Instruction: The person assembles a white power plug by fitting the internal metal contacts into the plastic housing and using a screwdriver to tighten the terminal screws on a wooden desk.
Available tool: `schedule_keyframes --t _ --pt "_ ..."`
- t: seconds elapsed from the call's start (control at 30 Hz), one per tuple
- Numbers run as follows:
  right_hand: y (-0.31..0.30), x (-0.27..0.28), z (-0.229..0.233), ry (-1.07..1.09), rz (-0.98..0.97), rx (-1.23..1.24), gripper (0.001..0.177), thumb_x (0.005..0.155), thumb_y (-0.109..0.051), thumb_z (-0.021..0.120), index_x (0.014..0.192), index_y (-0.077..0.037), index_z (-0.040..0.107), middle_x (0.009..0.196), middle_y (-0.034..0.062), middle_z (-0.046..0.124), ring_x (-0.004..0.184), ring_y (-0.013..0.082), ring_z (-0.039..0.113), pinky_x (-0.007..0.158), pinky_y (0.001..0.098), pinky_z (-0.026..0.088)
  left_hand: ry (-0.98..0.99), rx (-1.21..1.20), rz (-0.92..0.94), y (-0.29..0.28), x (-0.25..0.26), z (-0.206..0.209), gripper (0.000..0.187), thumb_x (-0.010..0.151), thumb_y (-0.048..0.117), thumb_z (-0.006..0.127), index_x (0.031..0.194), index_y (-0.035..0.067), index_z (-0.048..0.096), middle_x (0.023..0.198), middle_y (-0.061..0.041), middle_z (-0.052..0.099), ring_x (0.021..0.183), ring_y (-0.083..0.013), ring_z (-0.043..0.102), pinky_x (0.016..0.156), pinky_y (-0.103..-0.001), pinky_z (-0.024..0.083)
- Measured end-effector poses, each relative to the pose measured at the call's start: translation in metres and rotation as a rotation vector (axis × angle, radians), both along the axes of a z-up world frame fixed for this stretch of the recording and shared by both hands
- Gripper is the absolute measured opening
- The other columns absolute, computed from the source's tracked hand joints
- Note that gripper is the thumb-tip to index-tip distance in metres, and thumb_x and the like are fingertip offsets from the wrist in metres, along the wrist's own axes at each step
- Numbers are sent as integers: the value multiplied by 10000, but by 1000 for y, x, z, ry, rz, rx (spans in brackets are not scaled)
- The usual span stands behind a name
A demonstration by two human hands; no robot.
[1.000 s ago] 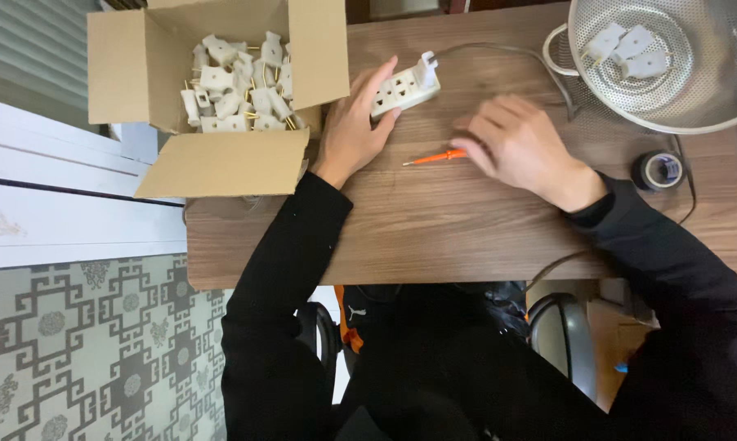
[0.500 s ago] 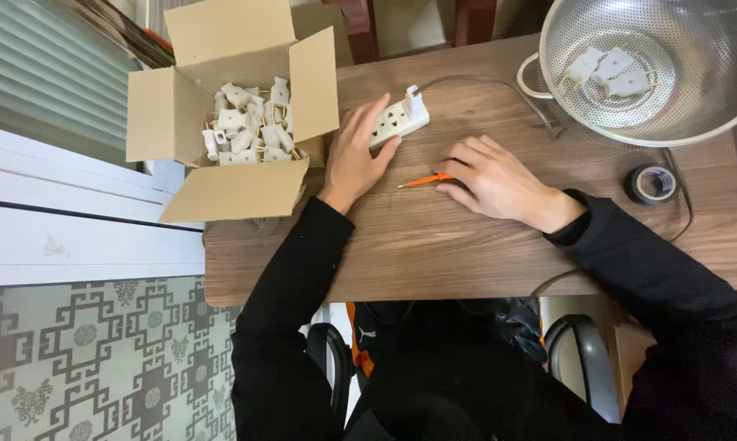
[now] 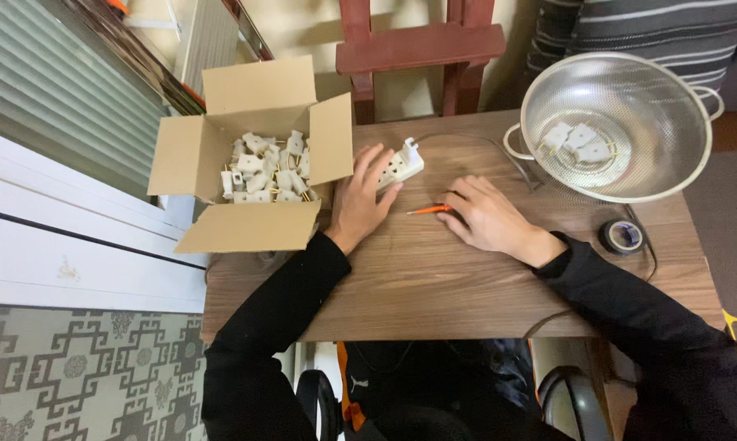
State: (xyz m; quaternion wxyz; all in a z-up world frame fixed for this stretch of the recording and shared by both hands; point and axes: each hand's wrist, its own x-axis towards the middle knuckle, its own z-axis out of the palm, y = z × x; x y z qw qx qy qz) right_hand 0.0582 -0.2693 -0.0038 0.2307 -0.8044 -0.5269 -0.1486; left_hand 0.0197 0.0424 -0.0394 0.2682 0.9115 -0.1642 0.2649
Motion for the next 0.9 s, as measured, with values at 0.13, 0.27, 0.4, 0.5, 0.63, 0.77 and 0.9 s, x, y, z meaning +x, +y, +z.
schedule_keyframes --t 0.13,0.27,0.4,0.5,0.63,0.77,0.9 --pt "8 4 -6 -85 -5 -100 363 1210 -413 667 1199 -55 731 1171 151 676 999 396 642 895 525 534 -152 133 -152 -17 -21 24 431 1197 390 726 1482 68 740 1551 -162 729 1441 -406 663 1214 -571 603" --pt "10 1 -3 -28 -14 -67 427 1195 -462 666 1247 -44 735 1207 175 698 1044 425 671 962 520 538 -259 269 -329 -33 -27 12 482 1147 444 820 1405 38 778 1311 -160 842 1230 -301 778 1125 -458 645" --pt "9 -4 4 -101 -39 -54 450 1193 -484 675 1292 -49 738 1240 164 703 1047 405 681 906 505 536 -252 219 -353 -34 -30 37 319 1183 323 789 1290 23 787 1250 -146 767 1093 -338 721 1013 -436 597" --pt "8 -5 -1 -71 -40 -57 462 1197 -501 654 1261 -51 734 1180 160 693 1043 410 685 925 516 562 -102 223 -340 -32 -29 26 368 1187 369 757 1337 37 808 1288 -131 806 1144 -339 738 1015 -452 593" --pt "10 -2 -1 -49 -49 -44 448 1177 -501 682 1229 -63 760 1168 144 718 1060 396 705 966 498 566 -80 199 -347 -30 -28 27 399 1170 392 775 1358 41 794 1273 -137 766 1137 -349 702 1035 -459 581" --pt "8 0 -5 -65 -81 -40 467 1164 -519 707 1222 -59 765 1178 135 707 1040 384 691 914 491 552 -76 221 -320 -30 -26 25 400 1136 383 809 1314 27 769 1295 -160 730 1137 -375 698 1048 -481 586" --pt "6 0 -1 -62 -117 -59 496 1149 -564 720 1229 -76 755 1138 127 680 1008 372 672 887 486 530 -65 224 -322 -31 -26 29 414 1123 398 829 1283 19 779 1281 -167 734 1135 -376 699 1025 -481 596"
